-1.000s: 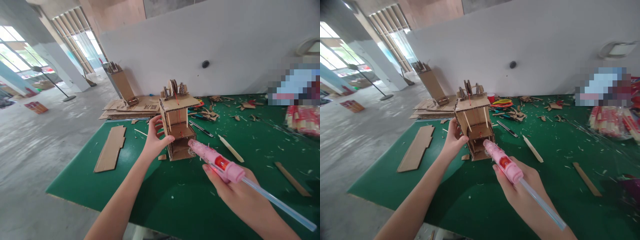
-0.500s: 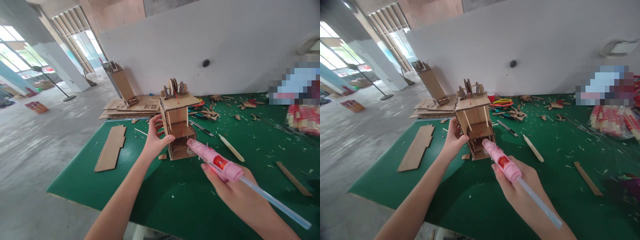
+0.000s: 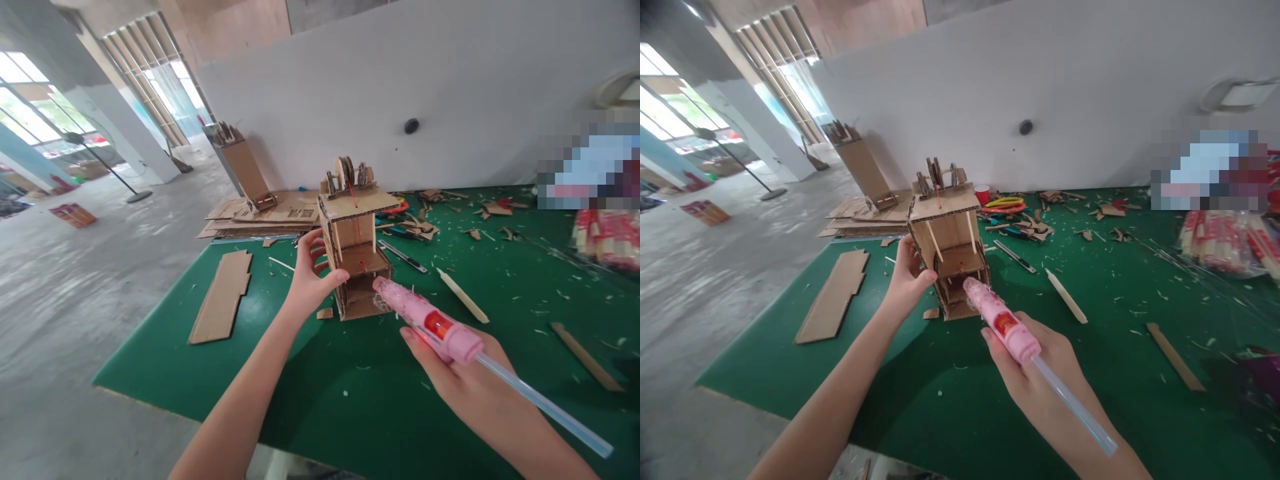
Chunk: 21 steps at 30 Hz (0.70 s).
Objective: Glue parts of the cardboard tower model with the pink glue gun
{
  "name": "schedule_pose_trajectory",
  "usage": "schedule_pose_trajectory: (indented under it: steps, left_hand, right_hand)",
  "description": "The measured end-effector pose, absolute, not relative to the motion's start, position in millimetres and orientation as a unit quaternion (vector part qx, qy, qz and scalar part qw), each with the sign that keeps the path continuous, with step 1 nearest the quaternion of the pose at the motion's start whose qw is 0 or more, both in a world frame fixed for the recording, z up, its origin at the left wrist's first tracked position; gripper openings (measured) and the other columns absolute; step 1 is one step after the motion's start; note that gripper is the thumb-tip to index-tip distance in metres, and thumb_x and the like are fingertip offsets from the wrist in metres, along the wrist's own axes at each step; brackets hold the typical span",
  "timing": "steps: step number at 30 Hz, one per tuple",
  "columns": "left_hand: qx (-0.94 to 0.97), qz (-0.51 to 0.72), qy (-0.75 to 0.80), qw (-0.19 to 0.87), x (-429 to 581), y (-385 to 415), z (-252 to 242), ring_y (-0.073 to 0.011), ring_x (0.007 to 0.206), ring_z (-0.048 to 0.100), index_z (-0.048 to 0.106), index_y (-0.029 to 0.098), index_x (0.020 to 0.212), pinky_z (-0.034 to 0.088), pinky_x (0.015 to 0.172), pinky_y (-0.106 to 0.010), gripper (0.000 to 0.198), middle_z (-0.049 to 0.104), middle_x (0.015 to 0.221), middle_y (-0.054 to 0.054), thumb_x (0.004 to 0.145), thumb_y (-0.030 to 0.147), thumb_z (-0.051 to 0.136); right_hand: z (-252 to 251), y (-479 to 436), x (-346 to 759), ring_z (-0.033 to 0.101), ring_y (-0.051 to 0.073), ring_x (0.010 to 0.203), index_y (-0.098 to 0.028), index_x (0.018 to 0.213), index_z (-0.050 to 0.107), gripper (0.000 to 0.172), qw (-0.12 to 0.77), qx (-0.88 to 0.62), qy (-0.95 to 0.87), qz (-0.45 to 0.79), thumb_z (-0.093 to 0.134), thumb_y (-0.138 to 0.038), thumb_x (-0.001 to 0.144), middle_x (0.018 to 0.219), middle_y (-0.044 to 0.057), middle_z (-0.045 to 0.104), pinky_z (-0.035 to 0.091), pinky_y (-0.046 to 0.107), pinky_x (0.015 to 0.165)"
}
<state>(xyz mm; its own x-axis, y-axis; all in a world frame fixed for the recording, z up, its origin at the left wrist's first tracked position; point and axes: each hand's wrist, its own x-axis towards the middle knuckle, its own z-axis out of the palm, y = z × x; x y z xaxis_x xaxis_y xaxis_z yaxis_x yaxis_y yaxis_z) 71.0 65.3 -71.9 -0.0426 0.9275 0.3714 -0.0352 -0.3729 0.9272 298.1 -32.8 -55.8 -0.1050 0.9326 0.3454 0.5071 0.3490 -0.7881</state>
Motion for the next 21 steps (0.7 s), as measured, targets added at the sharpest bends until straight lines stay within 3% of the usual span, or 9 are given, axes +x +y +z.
schedule_pose_trajectory:
  steps: [4,15,19,21]
  left_hand:
    - [0.564,0.601,0.396,0.404,71.3,64.6,-70.9,-0.0279,0.120,0.058,0.049,0.033,0.124,0.053,0.092,-0.038,0.086,0.052,0.127,-0.006,0.056,0.064,0.092]
    - [0.562,0.604,0.395,0.404,71.6,63.4,-69.8,-0.0270,0.119,0.058,0.050,0.033,0.123,0.052,0.092,-0.037,0.085,0.052,0.129,-0.006,0.057,0.064,0.093]
    - [0.560,0.611,0.390,0.402,72.3,64.8,-71.5,-0.0261,0.117,0.059,0.050,0.033,0.123,0.052,0.091,-0.037,0.085,0.053,0.127,-0.006,0.057,0.064,0.093]
    - [0.553,0.620,0.391,0.397,72.5,65.9,-72.9,-0.0257,0.116,0.060,0.051,0.032,0.122,0.053,0.091,-0.036,0.084,0.055,0.125,-0.005,0.056,0.064,0.093]
  right_hand:
    - [-57.0,-30.7,299.2,0.037,0.010,0.039,-0.025,0.064,0.053,0.036,0.429,-0.507,-0.715,0.218,0.064,-0.041,0.094,0.048,-0.007,0.039,0.027,0.026,0.037]
    - [-61.5,-28.6,301.6,0.048,0.011,0.039,-0.022,0.072,0.063,0.031,0.427,-0.500,-0.721,0.219,0.065,-0.043,0.095,0.052,-0.005,0.056,0.041,0.023,0.038]
    - [-58.6,-33.0,299.5,0.040,0.010,0.035,-0.024,0.068,0.060,0.032,0.417,-0.515,-0.712,0.230,0.065,-0.043,0.093,0.044,-0.007,0.044,0.033,0.025,0.034]
    - [-58.8,-36.7,297.6,0.041,0.011,0.037,-0.024,0.071,0.063,0.031,0.431,-0.525,-0.691,0.247,0.065,-0.045,0.094,0.046,-0.007,0.046,0.033,0.025,0.035]
